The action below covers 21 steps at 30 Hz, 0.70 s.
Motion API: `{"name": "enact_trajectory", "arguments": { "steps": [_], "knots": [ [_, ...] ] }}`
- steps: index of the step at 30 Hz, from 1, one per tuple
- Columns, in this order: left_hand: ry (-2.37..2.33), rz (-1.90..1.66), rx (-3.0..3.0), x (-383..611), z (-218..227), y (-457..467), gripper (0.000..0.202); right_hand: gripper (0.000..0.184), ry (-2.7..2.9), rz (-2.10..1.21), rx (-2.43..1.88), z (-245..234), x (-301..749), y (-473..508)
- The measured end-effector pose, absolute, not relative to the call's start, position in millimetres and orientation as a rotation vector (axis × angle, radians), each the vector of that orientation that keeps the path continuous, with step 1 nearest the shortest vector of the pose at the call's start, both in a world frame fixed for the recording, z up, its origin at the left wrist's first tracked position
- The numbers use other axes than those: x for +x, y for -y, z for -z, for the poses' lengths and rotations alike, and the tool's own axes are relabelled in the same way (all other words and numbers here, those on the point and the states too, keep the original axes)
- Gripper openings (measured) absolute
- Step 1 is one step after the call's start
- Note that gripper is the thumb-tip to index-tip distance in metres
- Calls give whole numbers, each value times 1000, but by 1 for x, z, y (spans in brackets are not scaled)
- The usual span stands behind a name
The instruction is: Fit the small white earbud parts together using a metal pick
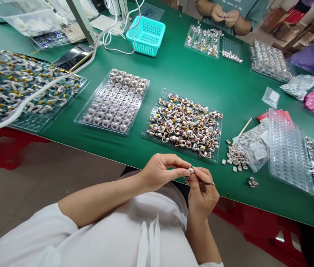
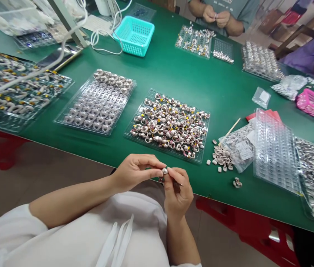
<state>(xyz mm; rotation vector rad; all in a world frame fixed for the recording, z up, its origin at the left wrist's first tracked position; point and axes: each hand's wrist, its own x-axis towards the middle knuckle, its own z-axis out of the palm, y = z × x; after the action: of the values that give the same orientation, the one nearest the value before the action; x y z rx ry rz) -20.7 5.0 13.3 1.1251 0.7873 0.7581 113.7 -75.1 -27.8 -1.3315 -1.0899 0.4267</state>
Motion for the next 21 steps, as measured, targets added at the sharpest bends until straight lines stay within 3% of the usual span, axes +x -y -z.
{"name": "enact_trajectory", "arguments": {
  "steps": [10, 21],
  "knots": [
    [-682, -949, 1631, -24, -21, -5, 13, 15, 1107, -780, -1324, 15, 134, 78],
    [-697, -1127, 1749, -15, -21, 0, 12, 11, 869, -1011, -1102, 22, 132, 69]
  ]
}}
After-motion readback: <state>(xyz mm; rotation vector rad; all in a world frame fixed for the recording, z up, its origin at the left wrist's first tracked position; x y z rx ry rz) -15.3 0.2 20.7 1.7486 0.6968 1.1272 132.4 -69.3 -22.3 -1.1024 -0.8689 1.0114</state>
